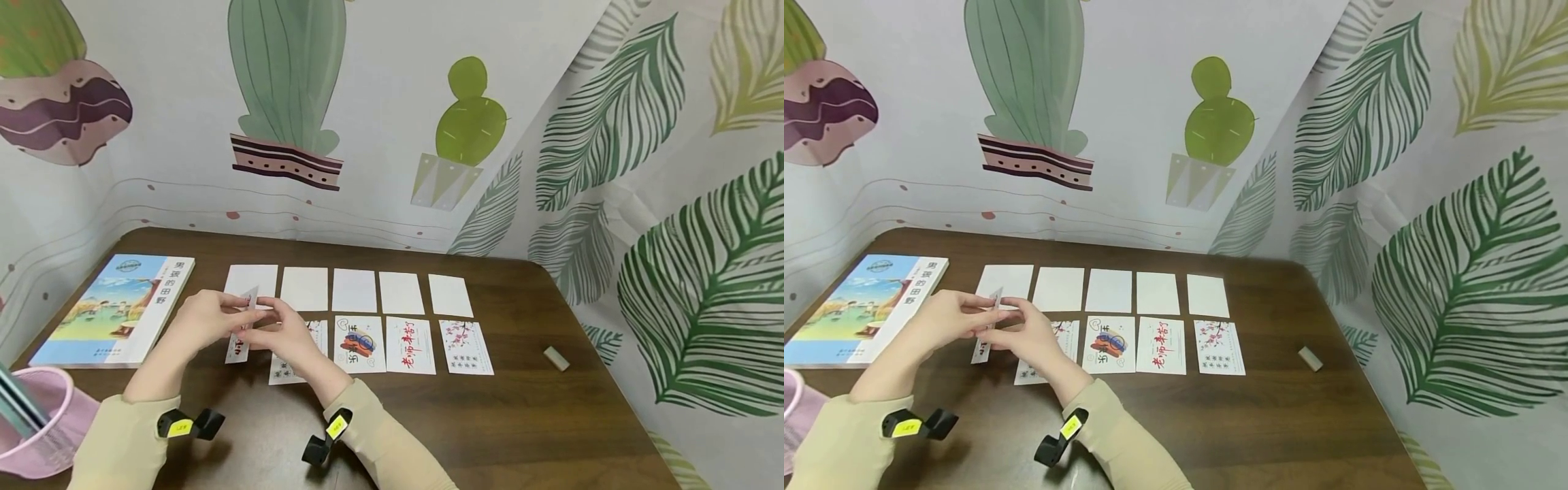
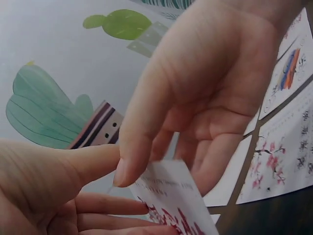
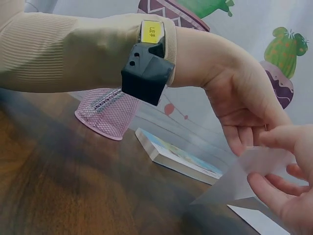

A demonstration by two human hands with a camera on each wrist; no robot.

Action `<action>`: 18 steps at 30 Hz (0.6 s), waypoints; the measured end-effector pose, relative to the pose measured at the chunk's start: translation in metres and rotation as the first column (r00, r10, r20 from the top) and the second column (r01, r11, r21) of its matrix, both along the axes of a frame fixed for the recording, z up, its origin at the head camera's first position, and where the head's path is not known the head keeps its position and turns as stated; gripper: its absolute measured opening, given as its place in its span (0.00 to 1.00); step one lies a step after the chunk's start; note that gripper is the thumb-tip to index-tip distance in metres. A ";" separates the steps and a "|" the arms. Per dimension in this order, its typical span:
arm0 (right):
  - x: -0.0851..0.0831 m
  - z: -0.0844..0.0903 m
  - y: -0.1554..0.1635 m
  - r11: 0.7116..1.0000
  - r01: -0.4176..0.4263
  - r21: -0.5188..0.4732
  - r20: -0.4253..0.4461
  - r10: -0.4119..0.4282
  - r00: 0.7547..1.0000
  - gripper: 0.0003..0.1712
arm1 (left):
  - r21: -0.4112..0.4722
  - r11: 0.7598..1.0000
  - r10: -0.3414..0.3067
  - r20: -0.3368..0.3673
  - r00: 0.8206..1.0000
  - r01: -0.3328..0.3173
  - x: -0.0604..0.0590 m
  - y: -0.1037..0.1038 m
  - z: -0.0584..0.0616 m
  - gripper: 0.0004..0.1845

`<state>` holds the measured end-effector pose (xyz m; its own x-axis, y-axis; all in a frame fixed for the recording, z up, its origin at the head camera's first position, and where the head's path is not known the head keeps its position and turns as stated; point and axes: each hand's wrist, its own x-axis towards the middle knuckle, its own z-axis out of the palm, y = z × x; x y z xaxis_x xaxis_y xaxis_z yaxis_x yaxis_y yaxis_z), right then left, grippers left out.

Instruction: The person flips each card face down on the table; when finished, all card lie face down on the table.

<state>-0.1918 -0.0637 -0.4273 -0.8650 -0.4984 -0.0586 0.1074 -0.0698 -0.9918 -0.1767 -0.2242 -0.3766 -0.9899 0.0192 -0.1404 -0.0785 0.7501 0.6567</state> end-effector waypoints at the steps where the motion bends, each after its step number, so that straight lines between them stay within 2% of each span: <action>1: 0.000 0.000 0.000 1.000 -0.009 -0.006 0.002 0.009 1.000 0.34 | 0.008 1.000 -0.002 0.000 1.000 0.002 0.001 -0.001 0.001 0.40; 9: 0.000 0.001 0.001 0.997 -0.075 -0.004 -0.016 0.074 0.997 0.30 | 0.149 0.989 0.007 -0.011 1.000 -0.005 0.009 -0.007 0.011 0.34; 12: -0.002 0.000 0.003 0.997 -0.071 0.022 -0.034 0.072 0.997 0.29 | 0.146 0.989 0.033 -0.014 0.999 -0.031 0.010 -0.010 0.013 0.31; 15: -0.007 -0.003 0.006 0.998 -0.026 0.049 -0.052 0.028 0.998 0.27 | 0.133 0.989 0.060 -0.015 0.998 -0.057 0.009 -0.013 0.015 0.28; 18: -0.014 -0.007 0.010 0.995 0.074 0.070 -0.059 -0.070 0.996 0.25 | 0.101 0.991 0.086 -0.018 0.996 -0.084 0.007 -0.015 0.015 0.25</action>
